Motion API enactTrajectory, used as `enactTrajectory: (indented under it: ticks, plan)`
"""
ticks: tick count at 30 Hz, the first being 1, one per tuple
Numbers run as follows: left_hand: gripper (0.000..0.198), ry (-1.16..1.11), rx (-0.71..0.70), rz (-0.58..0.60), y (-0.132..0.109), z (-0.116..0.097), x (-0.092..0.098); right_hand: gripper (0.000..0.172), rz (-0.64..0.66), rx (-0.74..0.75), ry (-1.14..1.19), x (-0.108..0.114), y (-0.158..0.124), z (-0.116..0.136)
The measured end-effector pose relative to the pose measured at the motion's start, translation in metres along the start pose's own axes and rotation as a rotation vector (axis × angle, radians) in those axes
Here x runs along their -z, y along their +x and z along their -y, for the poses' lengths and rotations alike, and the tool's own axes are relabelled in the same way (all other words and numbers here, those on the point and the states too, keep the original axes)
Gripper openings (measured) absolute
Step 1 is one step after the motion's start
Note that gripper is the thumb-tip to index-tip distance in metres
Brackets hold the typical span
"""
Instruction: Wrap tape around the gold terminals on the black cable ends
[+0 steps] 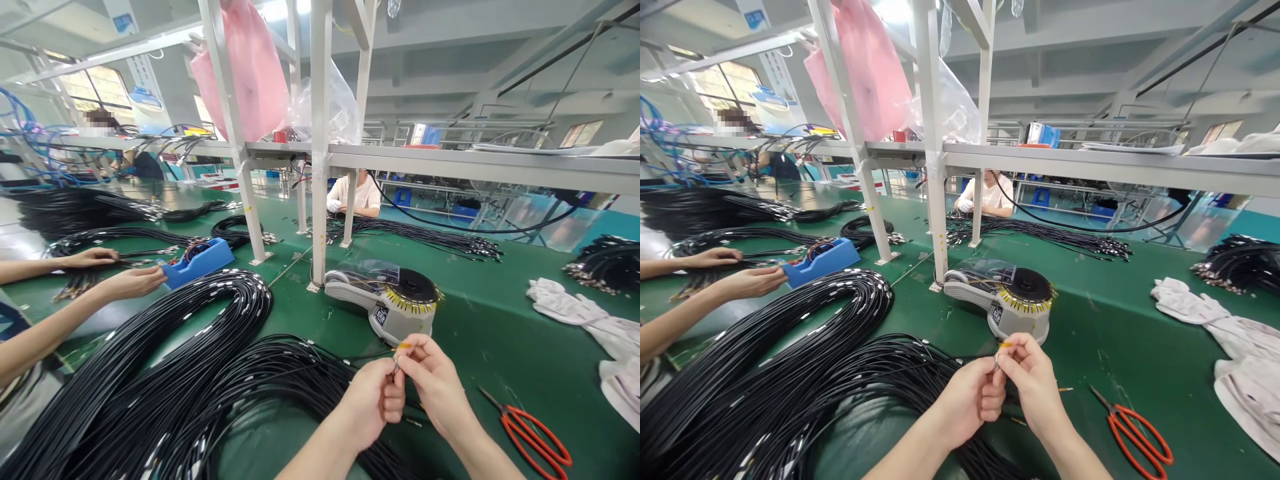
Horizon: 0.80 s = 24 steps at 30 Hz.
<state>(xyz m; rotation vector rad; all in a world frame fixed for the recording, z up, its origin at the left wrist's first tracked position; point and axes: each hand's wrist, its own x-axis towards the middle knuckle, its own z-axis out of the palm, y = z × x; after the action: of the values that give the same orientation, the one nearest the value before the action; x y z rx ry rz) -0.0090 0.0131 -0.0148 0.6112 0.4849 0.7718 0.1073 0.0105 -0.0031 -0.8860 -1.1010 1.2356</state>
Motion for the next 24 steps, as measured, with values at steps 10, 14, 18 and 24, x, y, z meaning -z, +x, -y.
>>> enactTrajectory:
  ticks: [10, 14, 18, 24]
  plan:
    - [0.016, -0.011, -0.087, -0.010, 0.000, 0.004, 0.000, 0.022, -0.027, -0.067, 0.111, 0.002, 0.006, 0.001]
    - [0.020, 0.069, -0.282, -0.128, -0.001, 0.003, -0.004, 0.016, -0.103, -0.038, -0.001, 0.005, 0.006, 0.002]
    - [0.023, 0.129, -0.421, -0.267, -0.001, 0.002, -0.007, 0.021, -0.063, -0.076, -0.007, 0.002, 0.003, 0.002]
    - [0.020, 0.149, -0.460, -0.342, -0.001, 0.003, -0.008, 0.020, -0.061, -0.094, 0.078, -0.005, 0.000, -0.003]
